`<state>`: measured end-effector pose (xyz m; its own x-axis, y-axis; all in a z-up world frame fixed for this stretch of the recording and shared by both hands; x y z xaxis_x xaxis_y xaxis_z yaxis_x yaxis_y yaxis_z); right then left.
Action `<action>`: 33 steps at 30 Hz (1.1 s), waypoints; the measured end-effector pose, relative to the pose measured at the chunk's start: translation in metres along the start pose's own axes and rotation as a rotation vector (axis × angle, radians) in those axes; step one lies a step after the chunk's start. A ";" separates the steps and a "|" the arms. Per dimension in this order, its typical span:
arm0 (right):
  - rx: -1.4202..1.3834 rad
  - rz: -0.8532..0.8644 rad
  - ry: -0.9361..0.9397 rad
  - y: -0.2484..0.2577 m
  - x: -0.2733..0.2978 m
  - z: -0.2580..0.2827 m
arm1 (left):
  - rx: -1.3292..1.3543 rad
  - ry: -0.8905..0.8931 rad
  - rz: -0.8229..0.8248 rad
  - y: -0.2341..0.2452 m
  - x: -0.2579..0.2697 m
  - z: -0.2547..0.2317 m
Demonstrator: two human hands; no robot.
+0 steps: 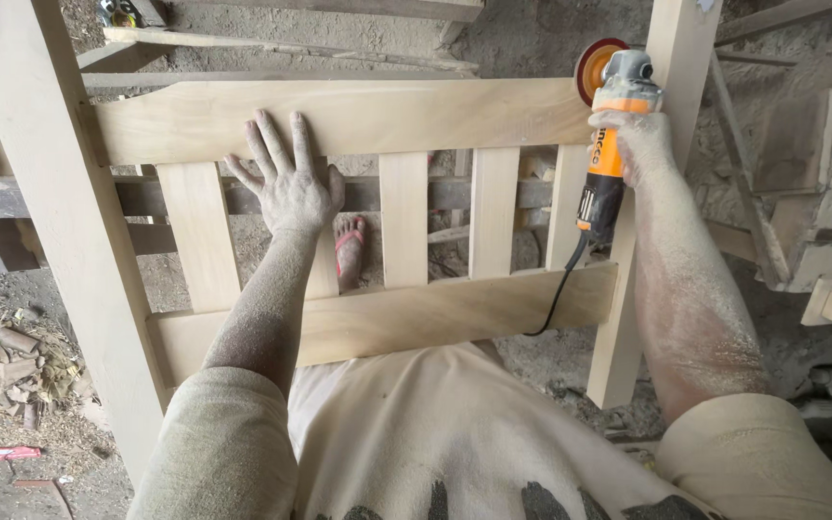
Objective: The person uses an electric orbital sander to smooth the surfaces of a wooden chair frame. They systematically sand the horizontal slats and vertical supports, moving the tool back and forth to remove rough edges and create a uniform finish.
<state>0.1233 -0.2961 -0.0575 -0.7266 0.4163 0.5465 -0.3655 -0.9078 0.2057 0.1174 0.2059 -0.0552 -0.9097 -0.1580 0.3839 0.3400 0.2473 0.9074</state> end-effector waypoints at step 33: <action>0.188 0.109 0.054 -0.020 0.000 0.013 | -0.069 -0.007 -0.006 0.002 -0.001 0.000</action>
<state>0.1383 -0.2787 -0.0516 -0.7875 0.3131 0.5309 -0.1723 -0.9388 0.2982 0.1190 0.2070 -0.0540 -0.9132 -0.1527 0.3779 0.3503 0.1798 0.9192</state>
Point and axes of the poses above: each hand's wrist, its own x-axis away from the middle knuckle, its own y-axis out of the back of the hand, z = x × y, the point moved 4 cm from there along -x, towards the middle knuckle, and after that the axes turned 9 degrees about y, right-handed, at the moved point
